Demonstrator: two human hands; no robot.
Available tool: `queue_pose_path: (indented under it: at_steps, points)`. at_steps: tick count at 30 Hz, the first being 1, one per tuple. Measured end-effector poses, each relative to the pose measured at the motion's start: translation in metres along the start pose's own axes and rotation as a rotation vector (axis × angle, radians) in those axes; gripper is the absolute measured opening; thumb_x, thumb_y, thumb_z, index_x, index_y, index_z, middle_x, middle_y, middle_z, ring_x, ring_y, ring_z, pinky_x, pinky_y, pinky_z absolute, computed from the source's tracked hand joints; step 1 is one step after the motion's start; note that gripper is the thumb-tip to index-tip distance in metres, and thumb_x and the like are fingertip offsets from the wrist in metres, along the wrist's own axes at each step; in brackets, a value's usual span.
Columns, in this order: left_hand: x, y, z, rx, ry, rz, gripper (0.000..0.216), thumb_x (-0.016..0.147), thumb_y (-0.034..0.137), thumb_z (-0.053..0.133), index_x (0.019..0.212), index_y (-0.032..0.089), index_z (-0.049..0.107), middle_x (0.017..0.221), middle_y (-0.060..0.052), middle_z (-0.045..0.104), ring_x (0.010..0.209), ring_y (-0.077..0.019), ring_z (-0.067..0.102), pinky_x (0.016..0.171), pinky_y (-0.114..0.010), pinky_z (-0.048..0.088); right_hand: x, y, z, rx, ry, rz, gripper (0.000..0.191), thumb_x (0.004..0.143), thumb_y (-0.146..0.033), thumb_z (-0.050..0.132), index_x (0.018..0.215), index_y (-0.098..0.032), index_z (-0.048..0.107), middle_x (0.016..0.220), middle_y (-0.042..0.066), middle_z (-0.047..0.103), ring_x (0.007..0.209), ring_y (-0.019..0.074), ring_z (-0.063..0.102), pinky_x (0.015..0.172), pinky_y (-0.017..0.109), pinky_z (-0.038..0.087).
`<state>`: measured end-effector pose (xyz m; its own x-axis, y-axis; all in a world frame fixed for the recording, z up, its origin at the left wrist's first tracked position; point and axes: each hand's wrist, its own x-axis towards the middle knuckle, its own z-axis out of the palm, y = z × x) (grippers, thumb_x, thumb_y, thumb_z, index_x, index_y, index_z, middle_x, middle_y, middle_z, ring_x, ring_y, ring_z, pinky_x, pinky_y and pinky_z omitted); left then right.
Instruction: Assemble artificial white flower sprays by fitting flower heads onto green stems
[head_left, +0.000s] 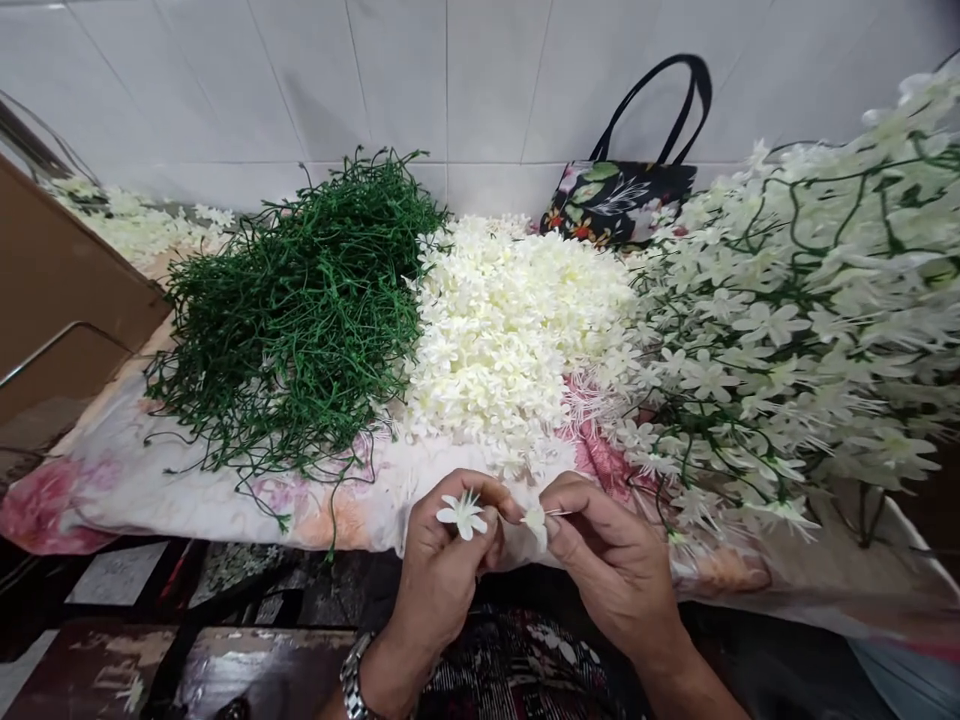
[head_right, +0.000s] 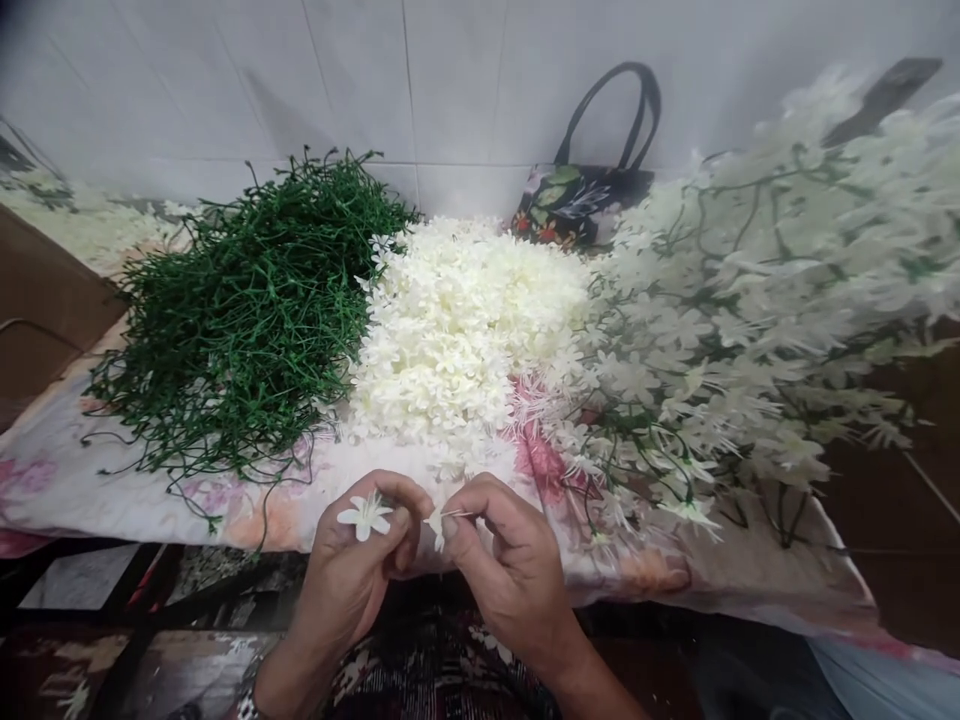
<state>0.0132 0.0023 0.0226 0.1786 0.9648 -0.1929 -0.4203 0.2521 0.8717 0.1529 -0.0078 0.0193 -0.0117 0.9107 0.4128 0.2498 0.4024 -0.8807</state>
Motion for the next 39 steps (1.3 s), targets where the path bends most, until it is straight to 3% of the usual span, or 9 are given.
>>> queue_pose_path:
  at_steps: [7, 14, 20, 26, 32, 39]
  points:
    - [-0.001, -0.005, -0.011, 0.071, -0.075, -0.018, 0.025, 0.079, 0.038, 0.062, 0.075, 0.014, 0.068, 0.05, 0.002, 0.049, 0.046, -0.0075, 0.039, 0.043, -0.018, 0.028, 0.002, -0.003, -0.002, -0.081, -0.033, -0.061, 0.011, 0.084, -0.012, 0.054, 0.076, -0.019, 0.056, 0.064, -0.003, 0.052, 0.058, 0.0082, 0.05, 0.053, 0.019, 0.041]
    - [-0.001, -0.006, -0.015, 0.223, -0.054, 0.15, 0.016, 0.08, 0.027, 0.062, 0.078, 0.017, 0.075, 0.065, -0.002, 0.059, 0.057, -0.0106, 0.049, 0.052, -0.022, 0.036, 0.0, -0.004, -0.003, -0.125, -0.043, -0.113, 0.011, 0.083, -0.01, 0.052, 0.077, -0.018, 0.055, 0.064, -0.002, 0.053, 0.058, 0.0094, 0.052, 0.052, 0.021, 0.042]
    - [-0.003, 0.006, -0.01, 0.437, -0.118, 0.283, 0.018, 0.077, 0.013, 0.056, 0.073, 0.016, 0.073, 0.057, 0.0, 0.053, 0.051, -0.0103, 0.045, 0.048, -0.022, 0.034, 0.004, -0.015, -0.009, -0.145, -0.093, -0.144, 0.012, 0.084, -0.009, 0.053, 0.078, -0.019, 0.055, 0.065, -0.002, 0.054, 0.057, 0.0077, 0.051, 0.051, 0.02, 0.041]
    - [-0.006, 0.01, -0.008, 0.722, -0.222, 0.458, 0.023, 0.075, 0.003, 0.046, 0.064, 0.016, 0.062, 0.057, 0.001, 0.049, 0.053, -0.01, 0.045, 0.05, -0.021, 0.033, 0.008, -0.016, -0.014, -0.231, -0.203, -0.178, 0.011, 0.084, -0.009, 0.052, 0.08, -0.018, 0.056, 0.067, -0.001, 0.055, 0.059, 0.0091, 0.053, 0.052, 0.022, 0.043]
    - [-0.009, 0.008, -0.009, 0.875, -0.253, 0.484, 0.024, 0.076, 0.002, 0.042, 0.071, 0.017, 0.06, 0.059, 0.0, 0.05, 0.054, -0.0114, 0.046, 0.051, -0.021, 0.034, 0.007, -0.015, -0.016, -0.319, -0.226, -0.191, 0.014, 0.085, -0.009, 0.05, 0.078, -0.018, 0.057, 0.065, 0.0, 0.055, 0.056, 0.0098, 0.053, 0.05, 0.022, 0.043]
    - [-0.003, 0.004, -0.011, 1.017, -0.255, 0.525, 0.022, 0.071, 0.001, 0.041, 0.063, 0.017, 0.055, 0.054, 0.002, 0.044, 0.051, -0.0108, 0.042, 0.048, -0.021, 0.03, 0.005, -0.005, -0.014, -0.332, -0.256, -0.167, 0.014, 0.086, -0.009, 0.048, 0.079, -0.018, 0.055, 0.068, 0.001, 0.055, 0.059, 0.0105, 0.053, 0.053, 0.022, 0.043]
